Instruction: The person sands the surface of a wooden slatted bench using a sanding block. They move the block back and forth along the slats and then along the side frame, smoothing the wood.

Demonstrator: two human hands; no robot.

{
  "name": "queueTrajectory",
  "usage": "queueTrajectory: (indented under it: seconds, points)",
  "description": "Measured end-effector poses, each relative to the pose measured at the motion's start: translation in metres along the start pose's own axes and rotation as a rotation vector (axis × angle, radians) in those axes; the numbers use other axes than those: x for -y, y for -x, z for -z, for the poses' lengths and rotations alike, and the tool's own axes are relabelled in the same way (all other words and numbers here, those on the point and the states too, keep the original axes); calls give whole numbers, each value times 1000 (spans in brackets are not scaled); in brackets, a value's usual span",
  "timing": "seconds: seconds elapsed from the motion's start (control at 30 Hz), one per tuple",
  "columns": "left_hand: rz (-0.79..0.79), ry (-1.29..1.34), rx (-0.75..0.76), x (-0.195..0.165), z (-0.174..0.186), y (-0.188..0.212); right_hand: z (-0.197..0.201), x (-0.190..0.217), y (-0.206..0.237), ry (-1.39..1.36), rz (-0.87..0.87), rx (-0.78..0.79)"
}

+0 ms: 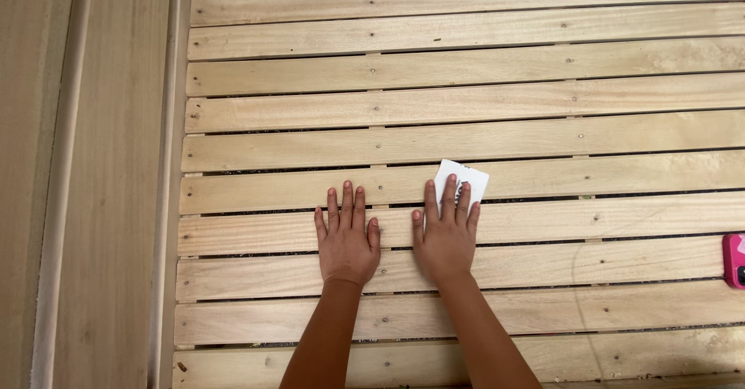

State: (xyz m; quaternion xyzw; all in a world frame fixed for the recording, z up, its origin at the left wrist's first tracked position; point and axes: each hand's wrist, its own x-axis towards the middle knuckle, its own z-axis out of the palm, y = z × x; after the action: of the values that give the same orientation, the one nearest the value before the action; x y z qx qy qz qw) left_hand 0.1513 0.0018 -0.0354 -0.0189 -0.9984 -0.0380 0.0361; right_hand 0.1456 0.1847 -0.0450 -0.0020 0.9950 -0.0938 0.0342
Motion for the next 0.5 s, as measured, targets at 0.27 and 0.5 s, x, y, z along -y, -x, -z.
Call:
queueTrajectory:
  seconds: [0.27, 0.5]
  points:
    - [79, 85, 240, 2, 10, -1, 33, -38, 3, 60, 45, 76]
    - [47, 39, 171, -2, 8, 0, 61, -171, -14, -115, -523, -103]
